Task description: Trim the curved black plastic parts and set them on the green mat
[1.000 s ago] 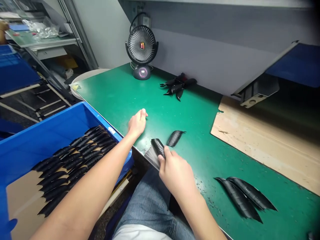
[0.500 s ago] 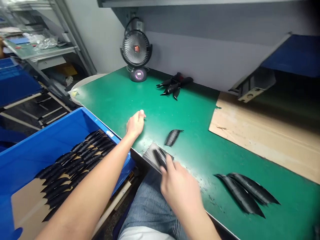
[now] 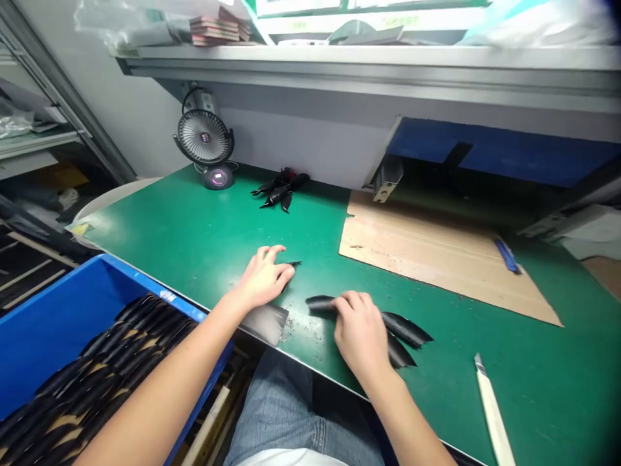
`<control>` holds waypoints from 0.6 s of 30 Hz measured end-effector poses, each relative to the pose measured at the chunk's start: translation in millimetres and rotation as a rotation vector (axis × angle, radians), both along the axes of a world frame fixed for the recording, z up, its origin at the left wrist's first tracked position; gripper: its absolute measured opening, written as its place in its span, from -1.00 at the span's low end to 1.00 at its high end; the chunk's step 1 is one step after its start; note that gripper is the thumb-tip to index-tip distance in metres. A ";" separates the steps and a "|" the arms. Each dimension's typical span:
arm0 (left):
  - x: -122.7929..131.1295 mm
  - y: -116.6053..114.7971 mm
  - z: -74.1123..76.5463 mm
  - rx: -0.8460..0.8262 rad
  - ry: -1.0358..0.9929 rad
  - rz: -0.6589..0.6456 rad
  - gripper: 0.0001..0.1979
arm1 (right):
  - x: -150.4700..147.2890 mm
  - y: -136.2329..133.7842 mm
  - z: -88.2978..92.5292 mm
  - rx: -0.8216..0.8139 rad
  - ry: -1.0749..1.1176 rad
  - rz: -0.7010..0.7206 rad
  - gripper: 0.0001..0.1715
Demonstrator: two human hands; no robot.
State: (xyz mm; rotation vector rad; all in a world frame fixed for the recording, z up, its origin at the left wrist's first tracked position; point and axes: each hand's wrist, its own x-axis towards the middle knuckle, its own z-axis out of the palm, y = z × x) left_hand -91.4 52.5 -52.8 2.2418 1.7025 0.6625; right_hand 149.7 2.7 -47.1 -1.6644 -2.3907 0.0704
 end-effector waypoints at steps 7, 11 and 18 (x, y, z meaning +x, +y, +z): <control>40.6 -22.6 -4.9 -0.051 0.037 -0.106 -0.61 | 15.5 -10.5 -4.8 0.041 0.092 0.048 -0.51; 54.2 -33.9 4.0 0.054 0.122 -0.010 -0.62 | 73.1 -31.1 2.1 0.076 0.119 -0.175 -0.64; 79.1 -48.0 18.7 0.044 0.328 -0.081 -0.56 | 104.2 -39.4 9.3 -0.034 0.015 -0.310 -0.82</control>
